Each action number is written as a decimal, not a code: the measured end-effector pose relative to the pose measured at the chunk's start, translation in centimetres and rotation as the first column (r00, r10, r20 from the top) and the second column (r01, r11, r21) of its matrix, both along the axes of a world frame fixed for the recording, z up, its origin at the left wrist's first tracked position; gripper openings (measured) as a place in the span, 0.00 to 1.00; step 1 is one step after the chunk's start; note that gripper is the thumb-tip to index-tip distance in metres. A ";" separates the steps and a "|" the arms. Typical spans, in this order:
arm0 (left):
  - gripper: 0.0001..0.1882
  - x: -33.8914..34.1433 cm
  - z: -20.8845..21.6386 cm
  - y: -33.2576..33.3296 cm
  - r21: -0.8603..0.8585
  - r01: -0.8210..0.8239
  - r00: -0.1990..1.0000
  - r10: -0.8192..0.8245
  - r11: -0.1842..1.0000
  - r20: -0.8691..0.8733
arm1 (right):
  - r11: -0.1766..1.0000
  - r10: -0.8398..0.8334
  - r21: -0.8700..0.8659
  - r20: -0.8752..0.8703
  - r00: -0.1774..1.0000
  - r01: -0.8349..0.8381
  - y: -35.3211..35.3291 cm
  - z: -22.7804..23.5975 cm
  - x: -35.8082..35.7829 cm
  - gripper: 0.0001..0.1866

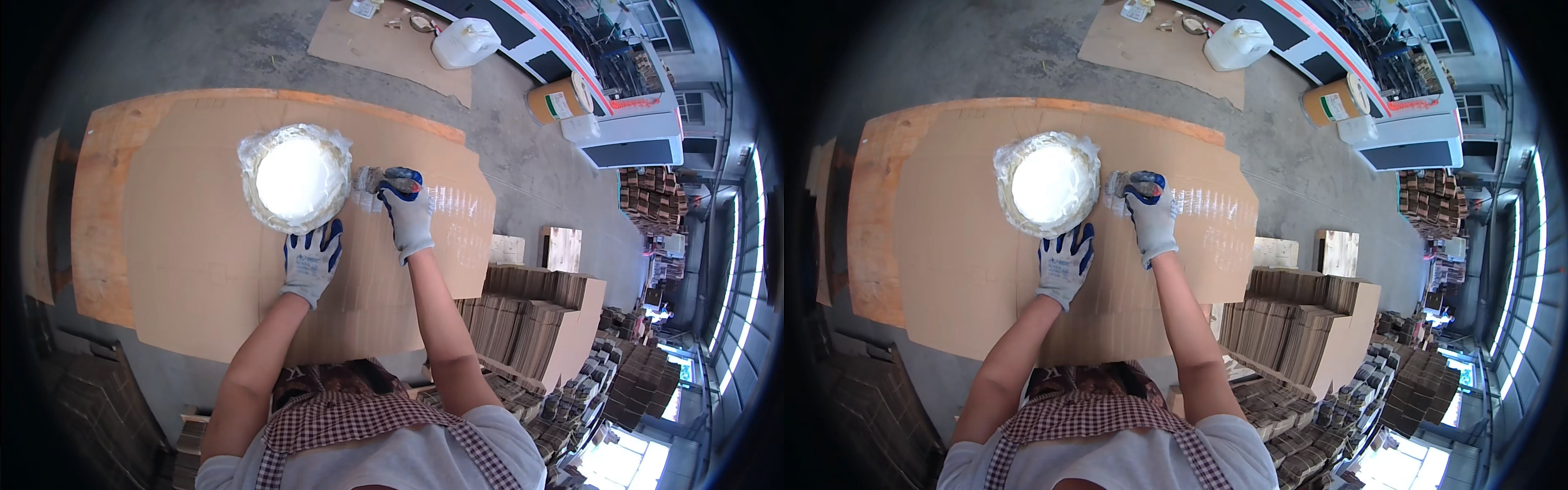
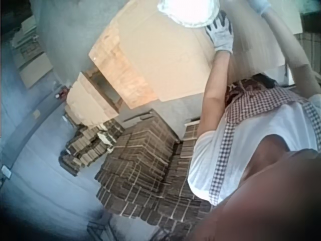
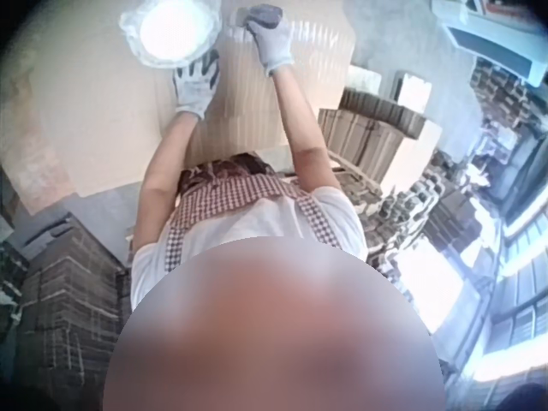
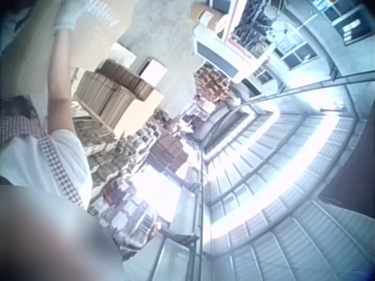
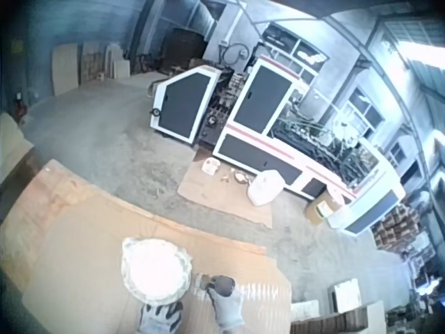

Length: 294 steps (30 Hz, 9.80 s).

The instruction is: The person applies white adhesive to a flat cardboard panel using a brush, then folds and presses the glued flaps to form a box. They smooth the seams and handle the finished box, which has a yellow printed label.

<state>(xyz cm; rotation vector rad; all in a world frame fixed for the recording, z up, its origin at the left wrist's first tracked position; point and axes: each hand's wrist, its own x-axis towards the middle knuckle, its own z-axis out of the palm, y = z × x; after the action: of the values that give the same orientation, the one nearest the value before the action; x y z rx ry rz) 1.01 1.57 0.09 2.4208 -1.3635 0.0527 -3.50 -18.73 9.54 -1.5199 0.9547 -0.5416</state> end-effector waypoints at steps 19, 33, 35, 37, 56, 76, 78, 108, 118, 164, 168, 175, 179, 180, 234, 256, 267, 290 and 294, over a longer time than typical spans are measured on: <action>0.25 0.0 -0.2 0.0 0.027 0.004 1.000 -0.004 1.000 -0.026 | 0.878 -0.076 -0.457 -0.429 0.900 -0.143 -3.0 0.0 -1.2 0.19; 0.26 0.0 0.3 -0.2 -0.001 -0.020 0.999 0.020 1.000 0.030 | 0.800 -0.378 -0.581 -0.292 0.878 0.151 -5.5 -3.5 -4.8 0.20; 0.26 0.1 0.3 -0.1 0.012 -0.024 0.999 0.024 1.000 0.026 | 0.823 -0.386 -0.537 -0.287 0.877 0.187 -5.3 -2.9 -4.5 0.20; 0.26 0.0 0.2 -0.2 0.017 -0.017 1.000 0.017 1.000 0.025 | 0.826 -0.333 -0.528 -0.171 0.927 0.199 -4.1 -3.0 -3.4 0.19; 0.26 -0.3 0.4 -0.5 0.051 -0.030 1.000 0.030 0.998 0.001 | 0.759 -0.479 -0.628 -0.357 0.802 0.173 -9.9 -4.3 -7.7 0.21; 0.26 -0.2 0.5 -0.8 0.027 -0.027 0.998 0.026 0.999 0.059 | 0.936 0.011 -0.335 -0.289 0.957 -0.112 -4.8 -2.0 -3.5 0.20; 0.25 -0.2 0.7 -0.7 0.033 -0.036 0.999 0.035 0.999 0.027 | 0.906 -0.030 -0.391 -0.443 0.896 -0.163 -5.9 -0.6 -3.8 0.19; 0.22 0.2 -0.4 0.4 0.029 0.003 1.000 -0.002 1.000 -0.013 | 0.927 0.257 -0.110 -0.509 0.822 -0.358 3.7 3.7 -2.0 0.17; 0.25 0.1 -0.7 0.4 0.079 0.026 1.000 -0.025 0.997 -0.017 | 0.933 0.234 -0.125 -0.501 0.833 -0.337 7.0 4.3 -5.6 0.20; 0.25 -0.1 -0.4 0.0 0.071 -0.012 1.000 0.011 0.997 0.008 | 0.815 0.086 -0.506 -0.376 0.923 -0.282 5.8 0.8 -11.5 0.23; 0.25 -0.1 0.2 -0.3 0.048 -0.003 0.999 0.001 0.999 0.040 | 0.836 0.022 -0.452 -0.541 0.841 -0.313 2.2 -0.7 -9.7 0.24; 0.25 0.0 -0.4 -0.2 0.035 -0.009 0.999 0.008 0.999 0.044 | 0.385 0.255 -0.665 -0.589 0.767 -0.640 5.4 -0.3 -7.5 0.24; 0.24 -0.1 0.1 -0.5 0.021 -0.017 1.000 0.017 1.000 0.007 | 0.433 0.055 -0.654 -0.667 0.743 -0.620 2.5 -2.7 -8.6 0.23; 0.24 0.0 0.0 -0.3 0.027 -0.022 1.000 0.022 0.999 0.003 | 0.489 -0.038 -0.671 -0.655 0.754 -0.558 1.4 -2.5 -8.7 0.23; 0.24 -0.3 -0.7 -0.7 0.048 -0.016 0.997 0.012 0.999 0.075 | 0.744 -0.180 -0.546 -0.719 0.671 -0.385 -12.4 -3.9 -13.6 0.18; 0.26 -0.4 -0.7 -0.6 0.119 -0.024 0.996 0.013 0.993 0.090 | 0.807 -0.557 -0.291 -0.091 0.825 0.513 -16.0 -3.7 -12.8 0.16; 0.25 -0.6 -0.3 -1.0 0.096 -0.016 0.998 0.010 0.995 0.058 | 0.742 -0.572 -0.616 -0.377 0.728 0.265 -19.5 -4.6 -14.3 0.21; 0.26 -0.4 -0.8 -0.6 0.100 -0.013 0.997 0.005 0.995 0.073 | 0.734 -0.607 -0.651 -0.499 0.619 0.195 -26.2 -6.2 -19.4 0.22; 0.26 -0.7 -0.4 -0.8 0.113 -0.022 0.999 0.016 0.993 0.048 | 0.726 -0.586 -0.660 -0.446 0.677 0.194 -26.1 -7.1 -19.0 0.22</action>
<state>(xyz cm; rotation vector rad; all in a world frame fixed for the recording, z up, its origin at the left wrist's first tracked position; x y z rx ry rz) 0.32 0.79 -0.34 2.5413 -1.3991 0.0381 -22.51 -44.84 2.44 -2.1079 1.8332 -0.6908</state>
